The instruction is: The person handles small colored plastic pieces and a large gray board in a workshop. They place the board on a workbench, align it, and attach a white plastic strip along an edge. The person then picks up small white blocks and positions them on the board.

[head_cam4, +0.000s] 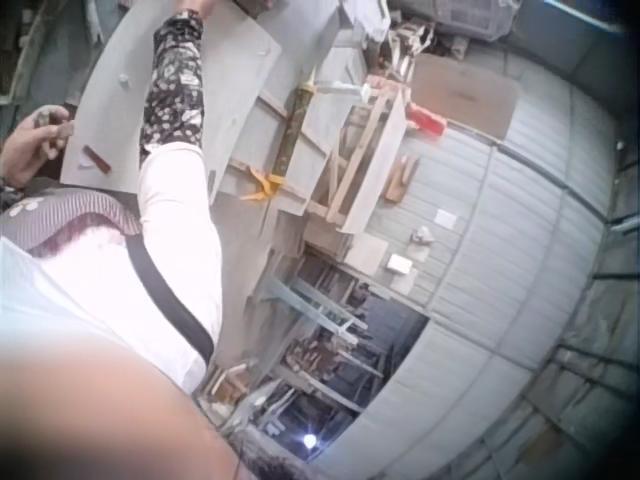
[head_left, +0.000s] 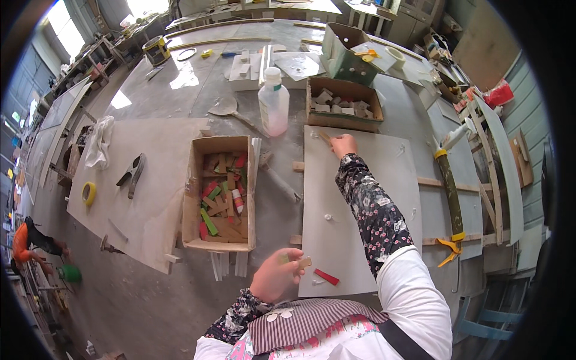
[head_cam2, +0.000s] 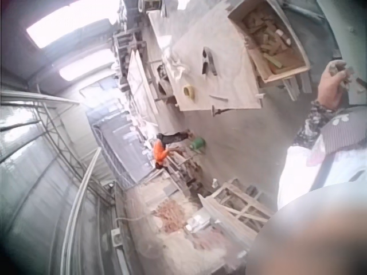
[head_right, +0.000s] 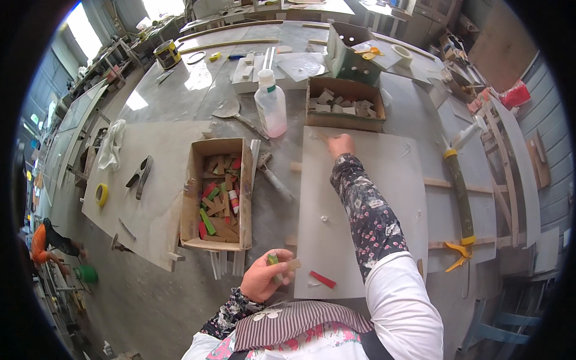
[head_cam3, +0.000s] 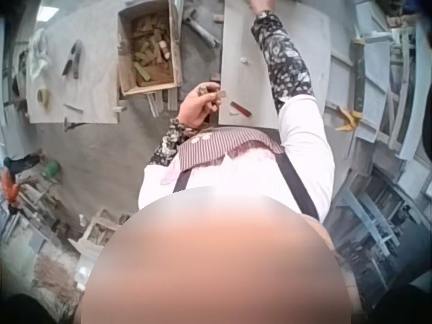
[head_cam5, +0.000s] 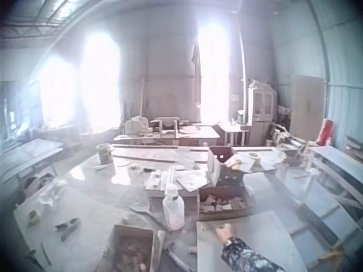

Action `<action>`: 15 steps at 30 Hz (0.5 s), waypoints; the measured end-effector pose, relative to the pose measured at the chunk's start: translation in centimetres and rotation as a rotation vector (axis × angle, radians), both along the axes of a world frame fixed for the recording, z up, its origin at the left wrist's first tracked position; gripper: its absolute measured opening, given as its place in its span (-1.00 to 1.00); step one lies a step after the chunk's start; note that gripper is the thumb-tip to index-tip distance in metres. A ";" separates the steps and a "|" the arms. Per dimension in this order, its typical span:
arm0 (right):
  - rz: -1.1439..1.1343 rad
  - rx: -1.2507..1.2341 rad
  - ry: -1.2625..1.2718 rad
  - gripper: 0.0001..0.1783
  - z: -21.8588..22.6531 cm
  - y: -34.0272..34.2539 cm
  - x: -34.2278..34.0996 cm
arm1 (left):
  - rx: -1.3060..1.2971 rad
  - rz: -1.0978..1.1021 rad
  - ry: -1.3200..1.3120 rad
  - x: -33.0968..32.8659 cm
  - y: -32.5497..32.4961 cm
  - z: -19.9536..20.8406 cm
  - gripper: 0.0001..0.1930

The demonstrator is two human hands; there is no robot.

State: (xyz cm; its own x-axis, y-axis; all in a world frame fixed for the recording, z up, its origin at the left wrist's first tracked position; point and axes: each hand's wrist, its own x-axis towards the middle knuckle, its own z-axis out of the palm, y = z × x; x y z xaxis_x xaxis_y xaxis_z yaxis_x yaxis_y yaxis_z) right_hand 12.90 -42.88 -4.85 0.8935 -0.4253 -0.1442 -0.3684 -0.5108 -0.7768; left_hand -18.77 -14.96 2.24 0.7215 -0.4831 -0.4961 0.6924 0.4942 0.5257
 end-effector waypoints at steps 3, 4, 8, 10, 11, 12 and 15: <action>-0.016 -0.215 0.038 -0.69 -0.6 0.5 1.3 | 0.032 0.048 0.025 0.6 0.1 0.1 -0.75; -0.023 -0.272 0.017 -0.68 -0.2 0.7 1.1 | 0.047 0.061 0.035 0.9 0.1 0.2 -0.75; 0.337 -0.091 -0.154 -0.73 4.5 2.5 -2.9 | -0.050 0.158 0.010 1.8 -0.3 0.1 -0.78; 0.856 0.162 -0.105 -0.75 7.7 3.7 -7.7 | -0.031 0.175 0.026 2.4 -0.8 0.2 -0.79; 0.959 0.250 0.110 -0.74 9.5 4.0 -10.4 | -0.049 0.179 0.014 2.6 -1.1 0.2 -0.79; 1.120 0.406 0.238 -0.74 11.0 4.3 -13.5 | -0.062 0.173 0.013 2.9 -1.4 0.3 -0.79; 1.176 0.193 0.180 -0.67 13.5 5.2 -20.1 | -0.099 0.149 0.024 3.5 -2.7 0.8 -0.80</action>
